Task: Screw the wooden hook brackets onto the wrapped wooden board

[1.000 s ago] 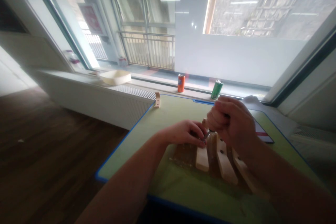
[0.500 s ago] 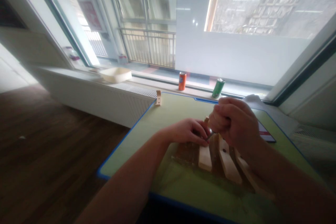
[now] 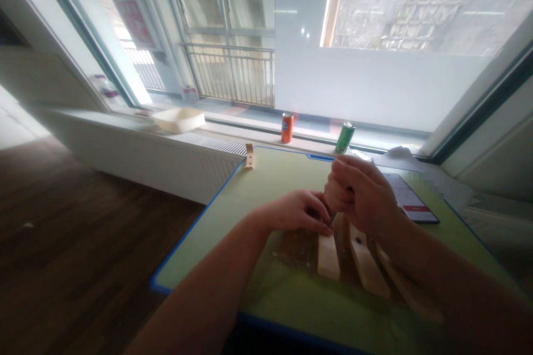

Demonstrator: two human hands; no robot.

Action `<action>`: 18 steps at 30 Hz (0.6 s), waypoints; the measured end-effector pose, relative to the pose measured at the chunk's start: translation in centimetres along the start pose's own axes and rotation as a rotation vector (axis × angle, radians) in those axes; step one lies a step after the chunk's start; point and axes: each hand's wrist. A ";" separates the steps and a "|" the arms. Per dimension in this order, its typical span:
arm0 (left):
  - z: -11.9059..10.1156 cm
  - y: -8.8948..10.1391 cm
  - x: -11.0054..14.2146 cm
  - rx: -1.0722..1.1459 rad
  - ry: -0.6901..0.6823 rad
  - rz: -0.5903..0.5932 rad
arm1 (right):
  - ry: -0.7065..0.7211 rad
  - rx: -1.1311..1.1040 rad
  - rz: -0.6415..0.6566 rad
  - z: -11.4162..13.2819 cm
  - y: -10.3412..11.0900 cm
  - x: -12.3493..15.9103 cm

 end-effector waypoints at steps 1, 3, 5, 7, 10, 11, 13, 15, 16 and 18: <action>0.0 0.0 0.0 0.004 -0.002 -0.003 | 0.000 -0.004 -0.011 0.0 -0.1 0.0; 0.1 0.0 0.0 0.015 -0.001 -0.010 | 0.005 -0.012 -0.037 -0.1 -0.3 -0.1; 0.1 0.0 0.0 0.019 0.011 -0.013 | 0.004 0.001 -0.061 -0.2 -0.4 -0.1; 0.2 0.0 0.1 0.019 0.023 -0.009 | 0.008 0.030 -0.086 -0.2 -0.5 0.0; 0.0 0.0 0.1 -0.003 0.012 -0.022 | 0.042 0.053 -0.131 0.2 -0.5 0.2; -0.2 0.1 0.2 -0.009 0.018 -0.035 | 0.056 0.049 -0.148 0.4 -0.5 0.3; -0.4 0.3 0.2 0.024 0.054 -0.050 | 0.078 0.027 -0.178 0.8 -0.3 0.4; -0.6 0.4 0.3 0.093 0.081 -0.064 | 0.059 0.012 -0.183 1.0 0.1 0.3; -0.6 0.5 0.3 0.120 0.083 -0.070 | 0.049 0.004 -0.184 1.1 0.2 0.2; -0.4 0.5 0.4 0.148 0.085 -0.100 | 0.044 -0.013 -0.183 1.2 0.6 0.0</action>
Point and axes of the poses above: each hand's wrist, its own x-axis away from the middle knuckle, its own y-axis out of the back of the hand, z = x × y, and after that the axes turned 14 degrees about -y, right-handed
